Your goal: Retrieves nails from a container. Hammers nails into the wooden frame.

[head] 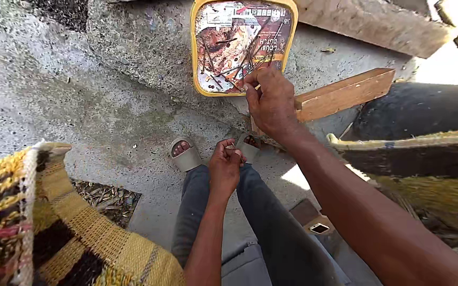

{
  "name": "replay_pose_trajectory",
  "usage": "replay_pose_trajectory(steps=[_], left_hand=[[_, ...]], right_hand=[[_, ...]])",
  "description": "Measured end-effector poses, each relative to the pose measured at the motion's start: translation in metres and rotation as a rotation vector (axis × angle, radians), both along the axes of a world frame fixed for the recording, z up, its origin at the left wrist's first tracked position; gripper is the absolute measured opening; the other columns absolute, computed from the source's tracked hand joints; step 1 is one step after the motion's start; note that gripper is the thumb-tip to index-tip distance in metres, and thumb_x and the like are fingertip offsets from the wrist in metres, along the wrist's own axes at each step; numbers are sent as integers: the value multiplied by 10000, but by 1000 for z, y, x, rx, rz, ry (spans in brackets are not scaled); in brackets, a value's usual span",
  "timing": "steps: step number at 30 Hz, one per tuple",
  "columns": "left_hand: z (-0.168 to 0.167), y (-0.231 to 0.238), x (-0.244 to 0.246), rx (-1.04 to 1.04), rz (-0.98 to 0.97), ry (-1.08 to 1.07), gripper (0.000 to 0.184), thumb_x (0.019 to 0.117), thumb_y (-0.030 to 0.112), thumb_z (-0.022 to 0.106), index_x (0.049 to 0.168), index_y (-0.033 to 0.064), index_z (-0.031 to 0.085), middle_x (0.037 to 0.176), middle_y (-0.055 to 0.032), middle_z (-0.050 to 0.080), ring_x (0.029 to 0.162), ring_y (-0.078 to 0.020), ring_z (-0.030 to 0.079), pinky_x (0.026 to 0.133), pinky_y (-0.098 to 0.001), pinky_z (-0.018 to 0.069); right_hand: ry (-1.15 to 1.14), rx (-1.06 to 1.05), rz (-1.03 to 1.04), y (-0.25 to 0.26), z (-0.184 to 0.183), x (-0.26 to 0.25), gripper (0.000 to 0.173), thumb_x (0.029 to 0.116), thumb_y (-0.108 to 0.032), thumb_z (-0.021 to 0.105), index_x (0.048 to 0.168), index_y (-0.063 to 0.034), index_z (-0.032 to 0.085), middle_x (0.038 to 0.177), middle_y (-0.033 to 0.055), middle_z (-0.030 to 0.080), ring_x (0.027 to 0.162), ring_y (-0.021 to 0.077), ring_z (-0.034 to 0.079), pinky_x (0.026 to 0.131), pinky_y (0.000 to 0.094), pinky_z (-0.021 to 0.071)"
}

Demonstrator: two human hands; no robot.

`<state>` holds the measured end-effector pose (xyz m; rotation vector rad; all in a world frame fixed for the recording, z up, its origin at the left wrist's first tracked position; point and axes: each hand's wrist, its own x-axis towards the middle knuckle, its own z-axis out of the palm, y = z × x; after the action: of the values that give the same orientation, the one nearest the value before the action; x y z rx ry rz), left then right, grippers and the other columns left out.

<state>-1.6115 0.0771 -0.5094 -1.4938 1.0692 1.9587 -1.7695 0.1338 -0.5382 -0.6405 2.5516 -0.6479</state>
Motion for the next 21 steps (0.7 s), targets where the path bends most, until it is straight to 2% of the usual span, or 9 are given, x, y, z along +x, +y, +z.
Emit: replay_pose_trajectory(steps=[4, 7, 12, 17, 21], left_hand=[[2, -12, 0, -31, 72, 71, 184, 982, -20, 513, 1159, -39, 559, 738, -21, 632, 640, -107, 681, 639, -273, 615], [-1, -4, 10, -33, 106, 56, 107, 1023, 20, 516, 1094, -33, 577, 695, -1, 614, 594, -94, 652, 602, -263, 599], [-4, 0, 14, -10, 9, 28, 103, 1029, 46, 546, 1081, -30, 592, 692, -6, 622, 593, -85, 647, 602, -247, 586], [-3, -20, 6, 0, -2, 2, 124, 1039, 47, 548, 1116, -35, 602, 725, -19, 654, 644, -85, 679, 642, -242, 599], [-5, -21, 11, -9, 14, -3, 118, 1041, 38, 535, 1117, -35, 589, 732, -24, 652, 656, -89, 682, 651, -239, 596]], right_hand=[[93, 1, 1, -29, -14, -29, 184, 989, -66, 600, 1095, 23, 720, 1021, 212, 672, 811, 307, 689, 701, 431, 574], [102, 52, 40, -45, -13, -45, 214, 995, -65, 567, 1125, -4, 726, 1030, 203, 656, 851, 327, 681, 708, 457, 558], [127, 125, 165, -58, -13, -61, 235, 1003, -88, 561, 1169, -41, 720, 1088, 204, 663, 925, 342, 691, 755, 476, 557], [160, 63, 216, -55, -14, -42, 181, 994, -78, 587, 1090, -20, 730, 1013, 196, 656, 824, 326, 684, 664, 447, 548], [104, 77, 194, -61, -20, -24, 173, 993, -97, 604, 1078, -12, 730, 1015, 194, 673, 835, 332, 692, 681, 464, 549]])
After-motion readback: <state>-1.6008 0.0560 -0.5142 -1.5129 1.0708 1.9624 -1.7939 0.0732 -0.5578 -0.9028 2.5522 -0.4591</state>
